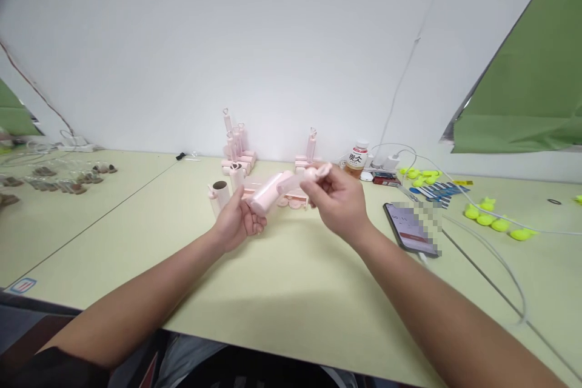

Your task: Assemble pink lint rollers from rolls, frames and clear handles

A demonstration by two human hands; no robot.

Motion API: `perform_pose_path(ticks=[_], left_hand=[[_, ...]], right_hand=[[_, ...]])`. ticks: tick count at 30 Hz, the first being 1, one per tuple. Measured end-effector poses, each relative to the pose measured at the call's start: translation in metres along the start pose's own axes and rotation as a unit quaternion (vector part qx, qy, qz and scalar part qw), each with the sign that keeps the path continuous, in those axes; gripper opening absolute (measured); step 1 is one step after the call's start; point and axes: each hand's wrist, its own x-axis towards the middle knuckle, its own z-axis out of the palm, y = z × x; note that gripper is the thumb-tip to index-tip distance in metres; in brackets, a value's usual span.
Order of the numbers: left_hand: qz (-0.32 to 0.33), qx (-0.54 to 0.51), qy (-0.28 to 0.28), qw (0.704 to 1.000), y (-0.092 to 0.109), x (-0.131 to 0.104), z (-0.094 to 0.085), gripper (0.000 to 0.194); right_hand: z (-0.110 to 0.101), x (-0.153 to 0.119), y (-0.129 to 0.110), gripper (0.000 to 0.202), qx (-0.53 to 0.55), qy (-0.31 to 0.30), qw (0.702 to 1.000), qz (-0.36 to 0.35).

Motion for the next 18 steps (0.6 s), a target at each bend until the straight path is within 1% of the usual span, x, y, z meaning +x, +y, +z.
perform_pose_path(ticks=[2, 4, 5, 7, 8, 10, 12, 14, 16, 18], left_hand=[[0.007, -0.028, 0.002, 1.000, 0.002, 0.001, 0.000, 0.066], [0.017, -0.026, 0.028, 0.999, -0.001, 0.001, 0.003, 0.062], [0.024, -0.009, 0.043, 0.999, -0.003, 0.000, 0.005, 0.058], [0.043, 0.045, 0.059, 0.996, -0.009, -0.003, 0.010, 0.049], [0.057, 0.075, 0.054, 0.994, -0.012, -0.006, 0.012, 0.046], [0.076, 0.122, 0.023, 0.989, -0.017, -0.011, 0.017, 0.045], [0.081, 0.160, -0.015, 0.984, -0.021, -0.017, 0.020, 0.049], [0.076, 0.191, -0.044, 0.978, -0.026, -0.022, 0.023, 0.050], [0.067, 0.208, -0.065, 0.974, -0.030, -0.026, 0.023, 0.050], [0.056, 0.218, -0.084, 0.971, -0.034, -0.029, 0.023, 0.052]], right_hand=[[0.009, 0.031, -0.001, 0.026, -0.030, 0.010, 0.999, -0.023], [0.022, 0.067, 0.006, 0.028, -0.040, 0.019, 0.999, -0.026], [0.030, 0.085, 0.012, 0.028, -0.042, 0.020, 0.999, -0.020], [0.047, 0.119, 0.030, 0.025, -0.052, 0.018, 0.998, 0.010], [0.056, 0.134, 0.041, 0.024, -0.065, 0.017, 0.997, 0.026], [0.073, 0.159, 0.065, 0.022, -0.117, 0.021, 0.991, 0.056], [0.089, 0.177, 0.088, 0.020, -0.176, 0.009, 0.982, 0.073], [0.104, 0.189, 0.109, 0.019, -0.235, -0.001, 0.968, 0.090], [0.116, 0.197, 0.127, 0.019, -0.288, -0.012, 0.951, 0.110], [0.127, 0.202, 0.142, 0.018, -0.316, -0.019, 0.940, 0.124]])
